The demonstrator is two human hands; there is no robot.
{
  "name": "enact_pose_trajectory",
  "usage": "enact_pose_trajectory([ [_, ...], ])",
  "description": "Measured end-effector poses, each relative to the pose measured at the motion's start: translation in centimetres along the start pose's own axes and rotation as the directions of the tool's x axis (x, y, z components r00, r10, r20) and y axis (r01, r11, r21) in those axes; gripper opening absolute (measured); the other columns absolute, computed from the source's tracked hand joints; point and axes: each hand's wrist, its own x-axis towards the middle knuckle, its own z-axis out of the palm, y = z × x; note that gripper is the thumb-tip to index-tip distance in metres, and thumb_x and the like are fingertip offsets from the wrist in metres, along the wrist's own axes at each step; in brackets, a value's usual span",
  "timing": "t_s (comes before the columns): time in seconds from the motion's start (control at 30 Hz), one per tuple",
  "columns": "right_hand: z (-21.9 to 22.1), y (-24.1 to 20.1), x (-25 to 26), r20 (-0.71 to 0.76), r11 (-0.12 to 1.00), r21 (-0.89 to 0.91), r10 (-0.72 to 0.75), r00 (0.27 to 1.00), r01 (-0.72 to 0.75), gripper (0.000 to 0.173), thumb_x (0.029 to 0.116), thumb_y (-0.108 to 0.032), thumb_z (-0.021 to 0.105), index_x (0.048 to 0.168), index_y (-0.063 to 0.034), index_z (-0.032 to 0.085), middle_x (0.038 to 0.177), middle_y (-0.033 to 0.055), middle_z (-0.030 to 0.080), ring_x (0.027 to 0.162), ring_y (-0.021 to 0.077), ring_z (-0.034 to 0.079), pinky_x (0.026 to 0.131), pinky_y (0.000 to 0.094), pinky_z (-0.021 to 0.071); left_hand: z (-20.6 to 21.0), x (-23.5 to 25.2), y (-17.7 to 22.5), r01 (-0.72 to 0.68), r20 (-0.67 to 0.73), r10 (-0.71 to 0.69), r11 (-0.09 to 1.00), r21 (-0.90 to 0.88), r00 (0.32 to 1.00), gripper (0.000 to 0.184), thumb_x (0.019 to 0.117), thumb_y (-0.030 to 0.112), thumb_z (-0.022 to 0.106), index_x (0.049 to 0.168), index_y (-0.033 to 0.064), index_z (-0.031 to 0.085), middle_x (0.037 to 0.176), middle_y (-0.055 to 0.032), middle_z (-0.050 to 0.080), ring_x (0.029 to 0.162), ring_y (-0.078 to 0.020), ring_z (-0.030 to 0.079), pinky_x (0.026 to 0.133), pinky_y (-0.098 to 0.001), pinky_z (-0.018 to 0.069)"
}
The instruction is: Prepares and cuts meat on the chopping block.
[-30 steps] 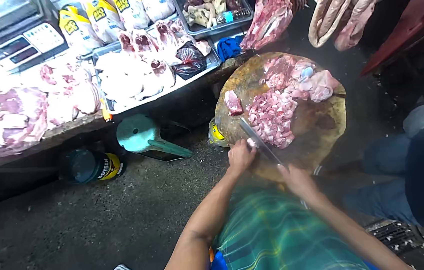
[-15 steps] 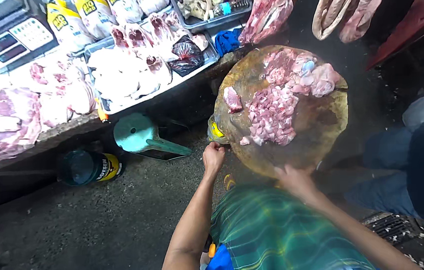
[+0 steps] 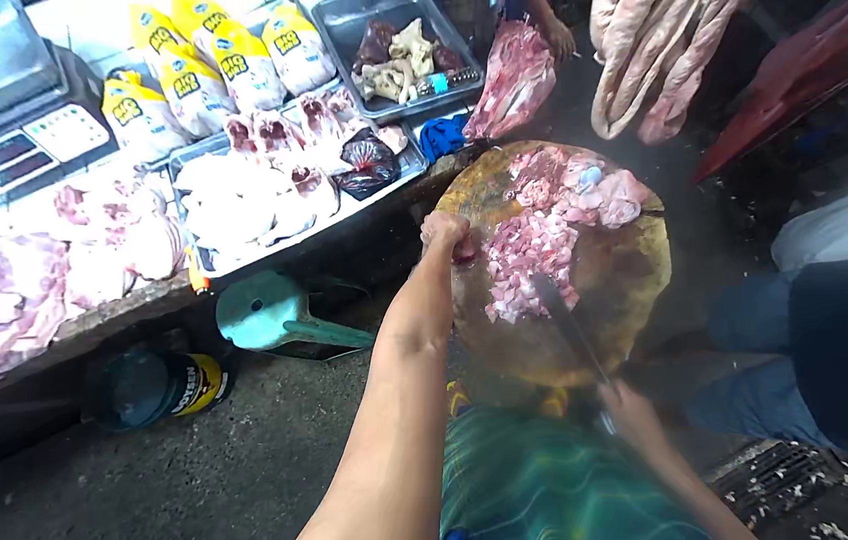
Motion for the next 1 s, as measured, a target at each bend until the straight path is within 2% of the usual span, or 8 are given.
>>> enact_pose_trajectory([
  [0.1,-0.2,0.0,-0.5,0.014,1.000,0.024,0.015,1.000,-0.016,0.067,0.1032,-0.065,0.038,0.111,-0.0057,0.067,0.078,0.0148,0.067,0.075,0.0319,0.069,0.071,0.0559,0.0551,0.4,-0.9,0.0,-0.226,0.057,0.222,0.972,0.066,0.973,0.049,0.0815,0.047,0.074,0.099,0.0013,0.072,0.109,-0.0230,0.071,0.108,-0.0400,0.068,0.090,-0.0653,0.0528],
  [0.2,-2.2,-1.2,-1.5,0.111,0.998,-0.053,-0.028,0.993,0.034,0.069,0.0986,-0.071,0.045,0.120,-0.0094,0.068,0.088,0.0152,0.073,0.086,0.0340,0.073,0.080,0.0589,0.0575,-1.3,-3.5,-1.7,-0.527,-0.033,0.527,0.849,-0.019,0.849,0.035,0.0927,0.038,0.066,0.099,0.0039,0.070,0.090,-0.0173,0.070,0.089,-0.0352,0.070,0.081,-0.0620,0.0543],
  [0.4,-3.5,-6.6,1.9,0.391,0.993,-0.057,-0.070,0.918,0.100,0.069,0.0997,-0.071,0.043,0.112,-0.0071,0.067,0.092,0.0172,0.069,0.092,0.0358,0.069,0.083,0.0615,0.0540,-6.7,-14.2,-1.1,-0.764,-0.272,0.720,0.636,-0.112,0.639,0.032,0.0987,0.037,0.068,0.104,0.0060,0.061,0.082,-0.0070,0.066,0.074,-0.0181,0.066,0.071,-0.0419,0.0558],
  [0.53,-3.4,-10.1,6.6,0.270,0.999,0.039,-0.021,0.963,0.011,0.070,0.1032,-0.065,0.041,0.113,-0.0008,0.068,0.101,0.0226,0.069,0.098,0.0390,0.068,0.089,0.0627,0.0524,-8.1,-19.1,-0.7,-0.684,-0.284,0.625,0.699,-0.211,0.727,0.033,0.0983,0.039,0.069,0.104,0.0082,0.060,0.083,-0.0055,0.064,0.075,-0.0173,0.064,0.072,-0.0413,0.0544],
  [0.73,-2.1,-9.8,6.6,0.156,0.991,0.135,-0.041,0.987,0.020,0.071,0.1038,-0.068,0.034,0.104,-0.0047,0.067,0.082,0.0137,0.066,0.074,0.0295,0.067,0.072,0.0543,0.0559,0.4,-14.9,-8.3,-0.224,-0.098,0.212,0.964,-0.142,0.972,0.071,0.0948,0.065,0.059,0.124,0.0012,0.064,0.109,-0.0236,0.070,0.104,-0.0405,0.069,0.091,-0.0644,0.0544],
  [0.8,-2.3,-9.8,5.0,0.068,0.991,0.088,-0.112,0.991,0.106,0.069,0.1052,-0.065,0.032,0.103,-0.0046,0.067,0.079,0.0135,0.065,0.075,0.0301,0.068,0.072,0.0550,0.0554,2.3,-14.4,-11.3,-0.304,-0.247,0.267,0.945,-0.122,0.931,0.060,0.1007,0.056,0.056,0.123,0.0009,0.064,0.116,-0.0216,0.066,0.109,-0.0371,0.066,0.093,-0.0590,0.0544],
  [0.9,-2.5,-10.3,3.0,-0.086,0.956,0.086,-0.273,0.958,0.280,0.063,0.1073,-0.058,0.035,0.102,-0.0048,0.067,0.071,0.0088,0.063,0.066,0.0243,0.066,0.065,0.0492,0.0556,5.9,-14.6,-14.9,-0.642,-0.229,0.644,0.761,0.095,0.730,0.035,0.0976,0.035,0.062,0.117,0.0083,0.072,0.123,-0.0120,0.069,0.121,-0.0308,0.062,0.103,-0.0547,0.0501],
  [1.0,-3.8,-13.3,2.2,-0.258,0.819,0.152,-0.508,0.822,0.553,0.055,0.1096,-0.048,0.038,0.104,-0.0020,0.068,0.069,0.0043,0.063,0.059,0.0157,0.064,0.056,0.0399,0.0572,7.2,-13.5,-16.6,-0.663,-0.100,0.665,0.747,0.054,0.740,0.057,0.0924,0.044,0.070,0.142,0.0173,0.062,0.153,-0.0052,0.054,0.146,-0.0294,0.043,0.117,-0.0609,0.0360],
])
